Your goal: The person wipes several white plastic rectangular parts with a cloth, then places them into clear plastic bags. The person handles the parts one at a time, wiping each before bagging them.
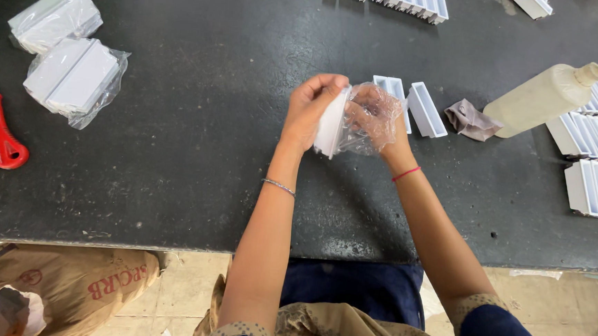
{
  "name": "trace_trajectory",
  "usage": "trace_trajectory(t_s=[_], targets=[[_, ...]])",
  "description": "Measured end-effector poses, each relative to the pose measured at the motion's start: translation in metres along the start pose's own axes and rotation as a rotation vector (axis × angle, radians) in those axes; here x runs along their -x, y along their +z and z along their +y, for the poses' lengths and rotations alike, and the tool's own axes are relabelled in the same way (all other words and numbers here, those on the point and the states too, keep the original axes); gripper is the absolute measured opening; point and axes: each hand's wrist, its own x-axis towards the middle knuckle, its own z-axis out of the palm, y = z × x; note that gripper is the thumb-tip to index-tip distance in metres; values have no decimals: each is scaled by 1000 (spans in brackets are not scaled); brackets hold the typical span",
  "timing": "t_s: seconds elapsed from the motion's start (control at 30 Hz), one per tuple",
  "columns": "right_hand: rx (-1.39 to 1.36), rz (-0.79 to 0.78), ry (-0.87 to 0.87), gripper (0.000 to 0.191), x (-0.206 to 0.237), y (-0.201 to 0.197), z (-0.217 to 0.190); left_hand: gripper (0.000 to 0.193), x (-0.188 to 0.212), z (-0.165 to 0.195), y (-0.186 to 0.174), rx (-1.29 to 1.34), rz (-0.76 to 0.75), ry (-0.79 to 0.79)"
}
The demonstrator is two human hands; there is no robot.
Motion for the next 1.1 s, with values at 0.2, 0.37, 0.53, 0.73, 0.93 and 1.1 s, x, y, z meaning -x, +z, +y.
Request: trace_trajectory(t_s=[0.2, 0.37, 0.53, 0.73, 0.93, 1.1], targets=[[80, 2, 65, 22, 0, -1, 9, 34, 0, 9, -10, -200, -40, -49], [78, -74, 77, 19, 3, -3, 9, 27, 2, 23, -27, -282, -112, -124], [126, -138, 29, 18, 4, -5, 7, 15, 2, 21, -26, -445, -78, 7], [83, -100, 91, 23, 0, -4, 5, 11, -1, 0, -16, -614, 190, 91], [147, -34, 0, 18, -1, -11, 25, 17, -10, -3, -34, -518, 424, 253], [-207, 138, -65, 14, 10, -30, 41, 20, -9, 15, -69, -363, 651, 280]])
